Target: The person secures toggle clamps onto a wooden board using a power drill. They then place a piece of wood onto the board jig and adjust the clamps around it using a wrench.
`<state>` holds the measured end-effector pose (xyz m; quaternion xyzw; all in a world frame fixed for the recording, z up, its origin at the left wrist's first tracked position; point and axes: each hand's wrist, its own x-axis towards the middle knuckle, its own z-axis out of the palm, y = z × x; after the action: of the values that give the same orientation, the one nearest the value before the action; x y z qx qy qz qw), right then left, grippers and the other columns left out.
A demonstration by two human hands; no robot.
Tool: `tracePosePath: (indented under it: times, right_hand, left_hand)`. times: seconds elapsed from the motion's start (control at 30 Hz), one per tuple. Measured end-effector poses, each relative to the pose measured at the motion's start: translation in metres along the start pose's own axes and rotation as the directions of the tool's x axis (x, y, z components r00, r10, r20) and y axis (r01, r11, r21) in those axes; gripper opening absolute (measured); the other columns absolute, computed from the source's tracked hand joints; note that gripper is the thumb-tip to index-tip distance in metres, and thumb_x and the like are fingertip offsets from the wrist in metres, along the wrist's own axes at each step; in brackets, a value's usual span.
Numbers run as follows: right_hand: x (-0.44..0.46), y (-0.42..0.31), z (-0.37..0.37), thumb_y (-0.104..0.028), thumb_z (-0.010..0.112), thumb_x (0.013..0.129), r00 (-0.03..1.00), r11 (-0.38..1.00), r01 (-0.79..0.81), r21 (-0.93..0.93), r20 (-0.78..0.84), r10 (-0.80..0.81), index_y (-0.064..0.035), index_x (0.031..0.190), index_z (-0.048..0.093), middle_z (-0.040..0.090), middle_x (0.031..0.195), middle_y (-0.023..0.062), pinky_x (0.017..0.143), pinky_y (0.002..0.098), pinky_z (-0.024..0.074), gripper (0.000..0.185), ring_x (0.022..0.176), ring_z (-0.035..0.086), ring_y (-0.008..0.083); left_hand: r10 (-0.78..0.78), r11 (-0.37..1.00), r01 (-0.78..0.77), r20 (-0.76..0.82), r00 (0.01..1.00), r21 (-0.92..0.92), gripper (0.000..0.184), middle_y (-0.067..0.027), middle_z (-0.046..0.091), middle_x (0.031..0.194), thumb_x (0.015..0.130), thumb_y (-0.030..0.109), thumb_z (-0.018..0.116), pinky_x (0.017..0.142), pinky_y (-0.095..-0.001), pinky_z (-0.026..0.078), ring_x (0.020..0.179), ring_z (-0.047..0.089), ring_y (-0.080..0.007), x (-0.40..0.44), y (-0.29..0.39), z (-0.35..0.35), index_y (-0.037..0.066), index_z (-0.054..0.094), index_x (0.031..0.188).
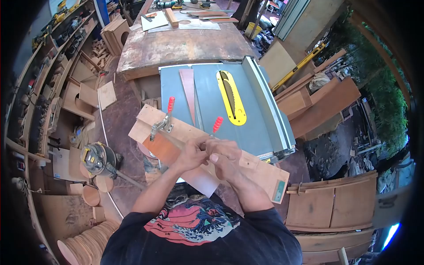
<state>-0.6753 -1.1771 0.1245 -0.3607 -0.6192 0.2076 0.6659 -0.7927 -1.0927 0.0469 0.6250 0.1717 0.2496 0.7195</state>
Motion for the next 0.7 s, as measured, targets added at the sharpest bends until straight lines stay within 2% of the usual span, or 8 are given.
tracePosePath:
  times: [0.13, 0.23, 0.33, 0.43, 0.53, 0.63, 0.7]
  right_hand:
    - [-0.008, 0.003, 0.000, -0.021, 0.062, 0.095, 0.999, 0.996, 0.009, 0.092, -0.038, -0.006, 0.0014, 0.063, 0.048, 0.047, 0.058, 0.0083, 0.053, 0.0372, 0.0364, 0.041, 0.053, 0.044, 0.0206]
    - [-0.005, -0.004, 0.005, -0.022, 0.061, 0.095, 0.998, 0.998, -0.042, 0.048, -0.046, 0.045, 0.0036, 0.064, 0.050, 0.047, 0.058, 0.0100, 0.054, 0.0362, 0.0394, 0.042, 0.053, 0.045, 0.0212]
    - [0.006, -0.015, 0.008, -0.013, 0.058, 0.094, 0.987, 0.983, -0.140, -0.118, 0.060, 0.148, 0.0006, 0.064, 0.045, 0.039, 0.059, 0.0107, 0.053, 0.0412, 0.0349, 0.035, 0.053, 0.045, 0.0275]
    - [0.004, -0.008, 0.000, -0.009, 0.057, 0.095, 0.977, 0.992, -0.104, -0.071, 0.181, 0.116, 0.0006, 0.065, 0.045, 0.040, 0.060, 0.0112, 0.053, 0.0413, 0.0350, 0.034, 0.053, 0.045, 0.0274]
    - [0.006, -0.012, 0.002, -0.005, 0.057, 0.095, 0.983, 0.994, -0.107, 0.006, 0.152, 0.105, 0.0004, 0.064, 0.045, 0.041, 0.060, 0.0110, 0.054, 0.0413, 0.0359, 0.033, 0.053, 0.045, 0.0271]
    - [0.009, -0.014, 0.005, -0.004, 0.056, 0.096, 0.998, 0.999, -0.027, -0.046, 0.063, 0.030, 0.0002, 0.065, 0.047, 0.044, 0.060, 0.0106, 0.053, 0.0394, 0.0379, 0.032, 0.053, 0.045, 0.0259]
    - [0.004, -0.016, 0.006, -0.005, 0.056, 0.096, 0.998, 0.993, -0.031, -0.115, 0.046, 0.037, -0.0006, 0.065, 0.049, 0.047, 0.061, 0.0102, 0.053, 0.0382, 0.0397, 0.033, 0.053, 0.047, 0.0250]
  left_hand:
    - [-0.056, 0.998, 0.056, -0.021, 0.998, -0.015, 0.035, -0.0002, 0.068, 0.083, 0.093, 0.008, 0.063, 0.058, -0.0226, 0.054, 0.069, 0.062, -0.0050, -0.006, 0.004, 0.006, 0.003, 0.069, 0.127]
    - [-0.006, 1.000, 0.005, -0.044, 0.999, -0.021, 0.034, 0.0008, 0.068, 0.082, 0.093, 0.010, 0.065, 0.058, -0.0224, 0.052, 0.069, 0.062, -0.0050, -0.010, 0.005, 0.008, 0.003, 0.070, 0.126]
    - [0.073, 0.995, -0.069, -0.059, 0.996, 0.077, 0.034, 0.0012, 0.068, 0.081, 0.093, 0.012, 0.068, 0.059, -0.0252, 0.051, 0.071, 0.062, -0.0061, -0.011, -0.006, 0.001, 0.002, 0.070, 0.125]
    - [0.257, 0.956, -0.237, -0.098, 0.962, 0.175, 0.034, -0.0001, 0.068, 0.076, 0.090, 0.015, 0.073, 0.060, -0.0282, 0.051, 0.069, 0.063, -0.0091, -0.010, -0.009, 0.004, 0.002, 0.071, 0.122]
    - [0.121, 0.928, -0.070, -0.119, 0.986, 0.367, 0.037, -0.0063, 0.073, 0.091, 0.085, 0.019, 0.077, 0.077, -0.0388, 0.055, 0.087, 0.069, -0.0185, -0.011, -0.001, 0.005, 0.003, 0.073, 0.118]
    - [0.267, 0.630, -0.153, -0.028, 0.963, 0.761, 0.043, -0.0162, 0.071, 0.118, 0.083, 0.022, 0.079, 0.102, -0.0491, 0.049, 0.122, 0.062, -0.0324, -0.009, 0.006, -0.003, 0.005, 0.072, 0.121]
    - [0.248, 0.728, -0.224, 0.057, 0.967, 0.648, 0.047, -0.0182, 0.065, 0.129, 0.084, 0.028, 0.077, 0.114, -0.0540, 0.037, 0.136, 0.049, -0.0374, -0.005, 0.005, -0.017, 0.007, 0.071, 0.124]
